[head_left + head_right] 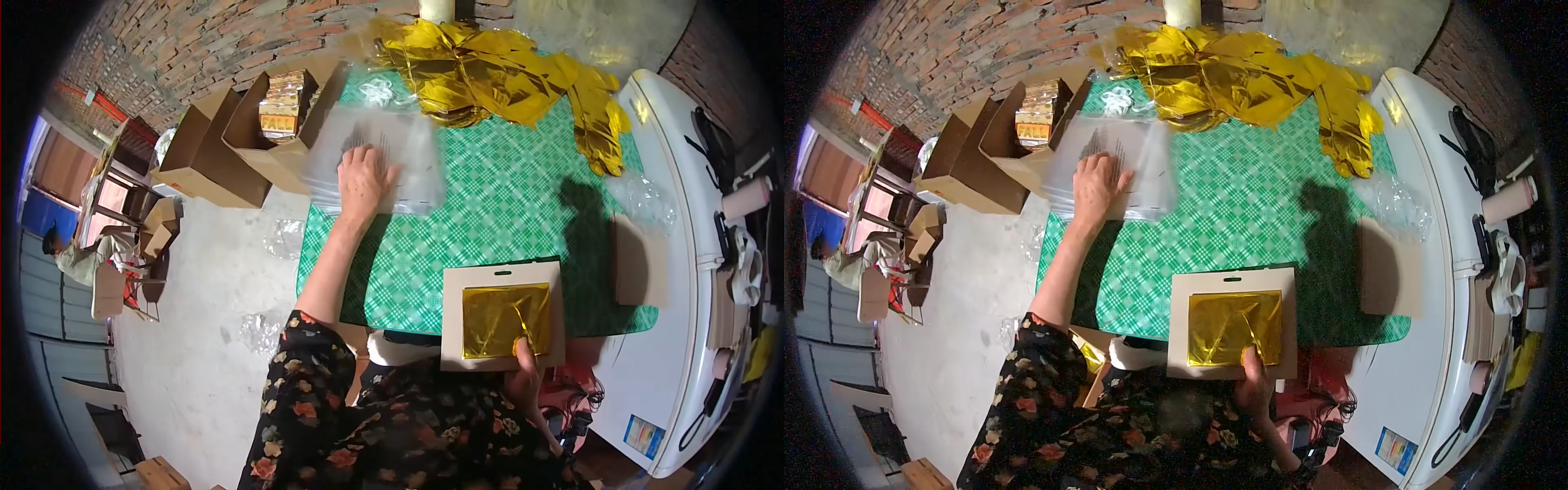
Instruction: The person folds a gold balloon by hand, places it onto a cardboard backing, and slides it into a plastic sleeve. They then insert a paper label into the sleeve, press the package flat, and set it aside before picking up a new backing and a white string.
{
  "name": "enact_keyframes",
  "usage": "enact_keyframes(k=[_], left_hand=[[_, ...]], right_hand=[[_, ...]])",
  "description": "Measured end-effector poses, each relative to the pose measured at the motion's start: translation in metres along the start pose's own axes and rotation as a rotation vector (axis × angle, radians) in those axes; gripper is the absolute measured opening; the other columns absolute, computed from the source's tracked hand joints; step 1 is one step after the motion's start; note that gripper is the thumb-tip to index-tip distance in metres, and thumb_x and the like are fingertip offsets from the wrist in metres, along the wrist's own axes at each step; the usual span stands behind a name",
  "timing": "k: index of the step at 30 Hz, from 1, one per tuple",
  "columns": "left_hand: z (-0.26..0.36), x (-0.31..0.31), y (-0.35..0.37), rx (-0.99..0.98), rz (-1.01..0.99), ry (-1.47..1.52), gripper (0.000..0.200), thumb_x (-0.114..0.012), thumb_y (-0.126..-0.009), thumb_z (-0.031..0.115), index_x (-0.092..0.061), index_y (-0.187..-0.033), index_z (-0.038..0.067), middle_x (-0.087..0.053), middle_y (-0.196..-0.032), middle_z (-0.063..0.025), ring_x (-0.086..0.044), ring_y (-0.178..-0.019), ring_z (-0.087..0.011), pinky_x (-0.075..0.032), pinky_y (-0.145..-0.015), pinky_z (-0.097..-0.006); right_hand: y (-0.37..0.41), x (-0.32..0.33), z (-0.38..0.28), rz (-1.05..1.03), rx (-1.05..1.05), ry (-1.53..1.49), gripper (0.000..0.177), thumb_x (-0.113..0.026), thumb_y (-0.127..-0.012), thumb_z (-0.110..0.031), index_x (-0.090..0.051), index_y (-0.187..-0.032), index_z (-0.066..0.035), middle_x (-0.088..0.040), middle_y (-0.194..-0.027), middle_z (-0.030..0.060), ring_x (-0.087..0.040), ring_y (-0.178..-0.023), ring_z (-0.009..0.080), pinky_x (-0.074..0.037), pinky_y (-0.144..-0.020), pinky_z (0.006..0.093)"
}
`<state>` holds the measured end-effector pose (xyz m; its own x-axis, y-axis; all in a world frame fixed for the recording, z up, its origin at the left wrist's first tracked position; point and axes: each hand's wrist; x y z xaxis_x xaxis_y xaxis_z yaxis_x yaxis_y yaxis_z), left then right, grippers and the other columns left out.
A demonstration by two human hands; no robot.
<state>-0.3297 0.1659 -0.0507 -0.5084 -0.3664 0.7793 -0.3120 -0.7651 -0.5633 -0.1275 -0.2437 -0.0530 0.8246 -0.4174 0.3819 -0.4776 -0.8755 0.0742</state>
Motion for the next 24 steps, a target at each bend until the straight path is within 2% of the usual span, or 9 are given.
enact_keyframes(k=[3,5,9,11,13,15,19,21,24], left_hand=[[0.002,-0.005,-0.001,0.022,0.082,0.022,0.027,-0.083,-0.083,0.027,-0.072,-0.102,0.010,-0.069,-0.112,-0.0087,-0.061,-0.108,-0.0348,-0.049,-0.093,-0.0484],[-0.002,-0.008,-0.004,0.019,0.105,0.032,0.022,-0.083,-0.082,0.024,-0.074,-0.097,0.011,-0.068,-0.105,-0.0090,-0.061,-0.103,-0.0345,-0.050,-0.090,-0.0471],[-0.004,-0.013,-0.006,0.042,0.143,0.063,0.014,-0.082,-0.082,0.018,-0.074,-0.090,0.008,-0.065,-0.094,-0.0106,-0.060,-0.097,-0.0347,-0.050,-0.089,-0.0455],[-0.006,-0.014,-0.008,0.068,0.154,0.082,0.014,-0.080,-0.084,0.016,-0.074,-0.089,0.006,-0.067,-0.091,-0.0114,-0.063,-0.092,-0.0336,-0.051,-0.083,-0.0439],[-0.013,-0.018,-0.012,0.133,0.116,0.153,0.014,-0.079,-0.086,0.016,-0.074,-0.090,0.003,-0.069,-0.087,-0.0119,-0.065,-0.086,-0.0310,-0.053,-0.078,-0.0417],[-0.020,-0.013,-0.019,0.241,0.030,0.270,0.017,-0.078,-0.089,0.017,-0.074,-0.090,0.000,-0.071,-0.083,-0.0121,-0.067,-0.079,-0.0271,-0.053,-0.072,-0.0390],[-0.020,0.004,-0.024,0.492,-0.167,0.675,0.012,-0.077,-0.089,0.017,-0.076,-0.089,0.005,-0.069,-0.081,-0.0132,-0.067,-0.079,-0.0327,-0.054,-0.073,-0.0411],[-0.026,-0.002,-0.021,0.495,-0.137,0.777,0.013,-0.077,-0.091,0.018,-0.077,-0.089,0.005,-0.070,-0.078,-0.0133,-0.068,-0.073,-0.0324,-0.054,-0.067,-0.0400],[-0.004,0.021,-0.022,0.218,-0.006,0.429,0.011,-0.079,-0.090,0.019,-0.076,-0.089,0.008,-0.068,-0.079,-0.0108,-0.065,-0.077,-0.0316,-0.051,-0.073,-0.0438]], right_hand=[[-0.001,-0.004,-0.008,0.083,-0.092,-0.262,0.036,-0.056,-0.106,-0.014,-0.061,-0.132,0.010,-0.064,-0.135,0.0253,-0.061,-0.126,0.0353,-0.045,-0.111,0.0430],[-0.008,-0.002,-0.019,0.105,-0.159,-0.357,0.037,-0.052,-0.108,-0.016,-0.060,-0.135,0.008,-0.063,-0.136,0.0214,-0.061,-0.124,0.0301,-0.046,-0.108,0.0406],[-0.007,-0.001,-0.007,0.114,-0.059,-0.235,0.037,-0.049,-0.111,-0.017,-0.059,-0.137,0.006,-0.061,-0.137,0.0180,-0.059,-0.122,0.0255,-0.047,-0.106,0.0387],[-0.011,-0.001,-0.017,0.127,-0.088,-0.318,0.035,-0.051,-0.110,-0.015,-0.060,-0.136,0.007,-0.063,-0.136,0.0201,-0.061,-0.122,0.0285,-0.047,-0.106,0.0399],[-0.011,0.001,0.002,0.108,0.100,-0.179,0.033,-0.053,-0.108,-0.010,-0.060,-0.134,0.009,-0.063,-0.134,0.0229,-0.062,-0.121,0.0328,-0.047,-0.107,0.0427],[-0.011,0.002,0.006,0.112,0.134,-0.202,0.032,-0.055,-0.105,-0.004,-0.060,-0.133,0.010,-0.064,-0.132,0.0258,-0.063,-0.122,0.0371,-0.047,-0.107,0.0455],[-0.012,0.000,-0.003,0.162,-0.006,-0.370,0.034,-0.058,-0.100,0.003,-0.060,-0.134,0.009,-0.064,-0.131,0.0298,-0.063,-0.122,0.0432,-0.047,-0.108,0.0492],[-0.008,0.007,0.014,0.155,0.135,-0.142,0.036,-0.057,-0.102,-0.001,-0.058,-0.137,0.007,-0.063,-0.133,0.0281,-0.061,-0.124,0.0416,-0.046,-0.109,0.0480],[-0.005,0.030,0.045,0.136,0.421,0.313,0.039,-0.054,-0.106,-0.009,-0.054,-0.143,0.004,-0.060,-0.137,0.0252,-0.058,-0.127,0.0385,-0.045,-0.109,0.0457]])
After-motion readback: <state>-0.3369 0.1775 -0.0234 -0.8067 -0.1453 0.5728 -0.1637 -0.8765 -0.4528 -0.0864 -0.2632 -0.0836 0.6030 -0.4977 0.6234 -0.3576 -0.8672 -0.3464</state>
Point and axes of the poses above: each hand's wrist, its own y-axis away from the middle knuckle, its own x-axis out of the back of the hand, z = x × y
